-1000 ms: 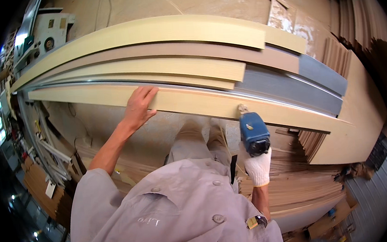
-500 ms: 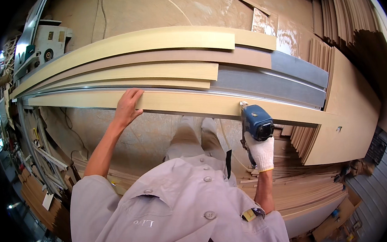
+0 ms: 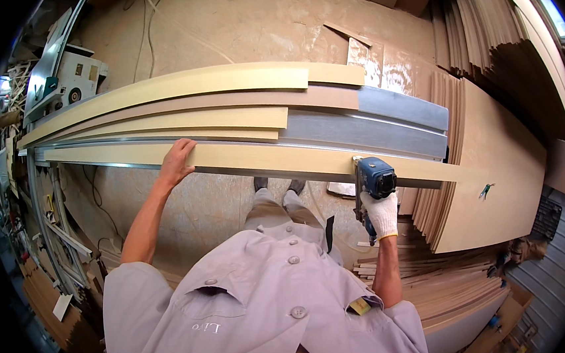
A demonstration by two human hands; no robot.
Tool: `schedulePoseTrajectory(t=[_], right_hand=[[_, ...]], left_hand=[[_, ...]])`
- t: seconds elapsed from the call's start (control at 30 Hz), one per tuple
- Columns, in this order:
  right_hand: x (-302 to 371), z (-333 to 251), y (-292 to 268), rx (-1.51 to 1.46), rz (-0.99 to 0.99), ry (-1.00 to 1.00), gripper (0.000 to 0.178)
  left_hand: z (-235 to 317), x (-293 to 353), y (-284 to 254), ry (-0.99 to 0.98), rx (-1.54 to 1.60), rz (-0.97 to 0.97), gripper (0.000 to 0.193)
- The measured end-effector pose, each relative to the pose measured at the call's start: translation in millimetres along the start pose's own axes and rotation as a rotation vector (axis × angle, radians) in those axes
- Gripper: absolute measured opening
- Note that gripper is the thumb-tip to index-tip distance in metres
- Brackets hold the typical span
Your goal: The person uses a nail gun to fasten thin wooden strips onto a curved metal frame. They repeatedly pick up strips, align them along the frame, and drive nails to secure them in place.
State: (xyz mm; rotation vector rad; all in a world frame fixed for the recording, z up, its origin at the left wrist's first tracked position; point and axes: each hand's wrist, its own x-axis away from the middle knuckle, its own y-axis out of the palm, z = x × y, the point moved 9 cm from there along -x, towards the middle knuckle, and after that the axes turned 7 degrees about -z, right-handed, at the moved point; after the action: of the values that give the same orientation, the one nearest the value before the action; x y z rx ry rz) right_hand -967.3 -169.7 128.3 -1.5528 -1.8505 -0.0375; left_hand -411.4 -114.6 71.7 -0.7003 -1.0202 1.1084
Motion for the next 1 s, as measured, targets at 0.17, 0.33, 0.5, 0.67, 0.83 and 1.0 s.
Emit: schedulePoseTrajectory(t=[0.17,0.33,0.5,0.67,0.83,1.0], right_hand=[[-3,22,-21,-0.046,-0.014,0.099,0.012],[-4,29,-39,-0.032,-0.024,0.134,0.014],[-8,46,-65,0.075,0.154,-0.04,0.016],[-8,61,-84,-0.081,0.088,0.089,0.015],[-1,55,-92,-0.091,0.19,0.089,0.014],[8,46,-56,-0.222,0.088,0.042,0.01]], left_hand=[[-8,2,6,-0.021,-0.002,0.015,0.067],[-4,5,3,0.002,0.017,0.021,0.07],[-2,5,0,0.029,0.036,0.028,0.07],[-4,6,1,0.033,0.048,0.03,0.07],[-8,4,4,0.03,0.023,0.02,0.067],[-5,7,2,0.03,0.043,0.06,0.067]])
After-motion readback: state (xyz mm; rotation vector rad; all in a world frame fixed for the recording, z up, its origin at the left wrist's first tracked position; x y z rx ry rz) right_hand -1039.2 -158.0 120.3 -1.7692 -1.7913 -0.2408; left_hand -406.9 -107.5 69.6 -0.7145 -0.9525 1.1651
